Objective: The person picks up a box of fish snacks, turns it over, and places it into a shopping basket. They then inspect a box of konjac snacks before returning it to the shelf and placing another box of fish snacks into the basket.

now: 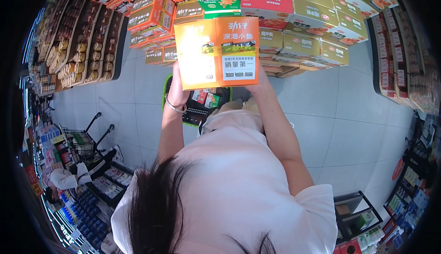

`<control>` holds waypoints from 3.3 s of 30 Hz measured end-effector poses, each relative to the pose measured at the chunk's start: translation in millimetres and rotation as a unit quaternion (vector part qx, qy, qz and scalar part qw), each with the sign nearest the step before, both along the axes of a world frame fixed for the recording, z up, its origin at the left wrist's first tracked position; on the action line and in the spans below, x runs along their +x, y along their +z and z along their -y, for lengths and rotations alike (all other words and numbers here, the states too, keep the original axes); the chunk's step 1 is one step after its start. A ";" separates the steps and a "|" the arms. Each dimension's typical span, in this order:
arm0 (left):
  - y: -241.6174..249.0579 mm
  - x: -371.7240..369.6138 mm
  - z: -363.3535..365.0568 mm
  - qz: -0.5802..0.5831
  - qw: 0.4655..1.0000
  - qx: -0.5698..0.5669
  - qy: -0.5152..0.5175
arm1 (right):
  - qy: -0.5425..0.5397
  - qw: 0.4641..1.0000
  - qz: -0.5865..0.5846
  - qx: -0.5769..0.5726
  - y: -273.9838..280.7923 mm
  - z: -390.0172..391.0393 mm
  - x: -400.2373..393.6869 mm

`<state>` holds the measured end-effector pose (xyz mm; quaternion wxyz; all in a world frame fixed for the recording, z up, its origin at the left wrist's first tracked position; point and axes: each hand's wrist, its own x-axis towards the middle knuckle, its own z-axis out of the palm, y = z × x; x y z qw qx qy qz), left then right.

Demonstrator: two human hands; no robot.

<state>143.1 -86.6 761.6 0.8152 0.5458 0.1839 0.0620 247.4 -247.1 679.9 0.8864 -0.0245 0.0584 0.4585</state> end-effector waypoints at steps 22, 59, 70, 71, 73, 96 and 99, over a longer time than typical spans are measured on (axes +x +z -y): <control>-15.4 -82.4 -42.8 -0.034 0.996 -0.078 0.021 | 0.037 0.996 -0.007 -0.076 -24.6 -43.9 -90.2; -26.9 -111.9 48.8 -0.052 0.990 -0.077 0.102 | 0.139 0.982 -0.011 -0.125 -16.1 48.6 -92.0; -25.3 -104.0 102.7 -0.038 0.996 -0.068 0.046 | 0.095 0.992 -0.054 -0.070 -38.9 104.6 -92.3; -22.7 -103.3 104.6 -0.036 0.996 -0.067 0.045 | 0.095 0.992 -0.052 -0.068 -37.2 107.2 -92.3; -18.2 -100.6 109.4 -0.047 0.996 -0.059 0.051 | 0.072 0.993 -0.066 -0.074 -31.4 111.6 -92.8; 4.5 -82.4 120.0 -0.025 0.999 0.031 0.023 | 0.045 0.997 0.048 -0.035 -25.2 122.5 -74.0; -3.4 -80.2 119.5 -0.036 0.999 0.000 0.025 | 0.049 0.997 0.038 -0.045 -28.0 126.3 -74.2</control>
